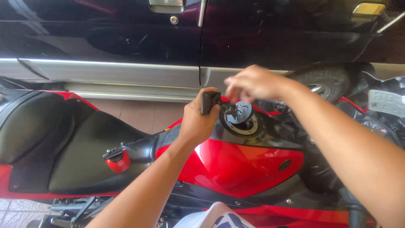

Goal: Cleaning the motorcycle and opening the fuel tank cap to perform maintenance.

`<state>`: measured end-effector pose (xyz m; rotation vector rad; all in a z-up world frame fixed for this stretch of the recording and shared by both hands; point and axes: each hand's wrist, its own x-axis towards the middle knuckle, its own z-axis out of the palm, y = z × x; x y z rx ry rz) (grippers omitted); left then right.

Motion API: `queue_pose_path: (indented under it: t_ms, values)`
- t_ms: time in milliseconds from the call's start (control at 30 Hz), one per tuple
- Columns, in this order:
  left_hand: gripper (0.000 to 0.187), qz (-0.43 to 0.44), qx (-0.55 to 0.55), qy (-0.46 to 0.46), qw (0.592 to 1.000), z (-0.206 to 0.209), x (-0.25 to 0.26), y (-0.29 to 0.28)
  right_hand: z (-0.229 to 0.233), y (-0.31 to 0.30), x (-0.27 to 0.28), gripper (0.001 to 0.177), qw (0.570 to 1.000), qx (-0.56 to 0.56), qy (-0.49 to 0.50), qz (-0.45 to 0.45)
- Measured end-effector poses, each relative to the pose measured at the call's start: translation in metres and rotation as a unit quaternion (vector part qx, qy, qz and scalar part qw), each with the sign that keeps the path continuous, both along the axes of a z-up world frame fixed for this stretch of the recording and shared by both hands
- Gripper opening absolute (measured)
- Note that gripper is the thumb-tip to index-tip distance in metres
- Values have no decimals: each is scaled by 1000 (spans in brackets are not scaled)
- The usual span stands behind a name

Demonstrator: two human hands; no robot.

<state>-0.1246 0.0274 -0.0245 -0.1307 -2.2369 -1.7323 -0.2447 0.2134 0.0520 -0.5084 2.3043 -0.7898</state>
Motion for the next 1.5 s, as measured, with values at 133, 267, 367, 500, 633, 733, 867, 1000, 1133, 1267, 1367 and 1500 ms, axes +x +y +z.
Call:
queue_pose_path:
  t_ms: [133,267,367,500,633,733,867,1000,1133,1267,1367,1500]
  values:
    - [39,-27,137,-76,987,-16,-2,-3,-39,69,-10,31,992,-99,49,-66]
    - [39,-60,246,-42,966,-30,-10,2,-76,87,15,43,988,-142,22,-48]
    - [39,-35,263,-57,963,-32,-6,-9,-87,88,21,47,964,-255,-32,-66]
    - [41,1,290,-95,952,-54,0,-28,-86,77,26,52,966,-249,-14,-73]
    - [45,3,334,-211,919,-36,19,-43,-93,63,23,48,956,-283,-8,-72]
    - [50,-19,338,-269,902,-23,33,-50,-96,60,23,46,947,-315,7,-54]
    - [54,10,227,-239,944,-20,35,-53,-97,60,21,47,945,-321,42,-34]
    - [56,73,2,-147,986,-19,28,-55,-95,61,23,47,953,-293,67,-35]
    - [54,66,-230,-4,971,-1,26,-40,-85,52,32,44,944,-304,127,-4]
    - [47,22,-348,27,937,-12,16,-27,-90,49,31,42,946,-308,82,-52]
    - [46,-25,-312,-47,949,-14,11,-24,-90,48,32,42,941,-331,39,-68]
    - [46,-64,-296,-72,951,-21,4,-18,-102,56,24,43,944,-314,58,-80]
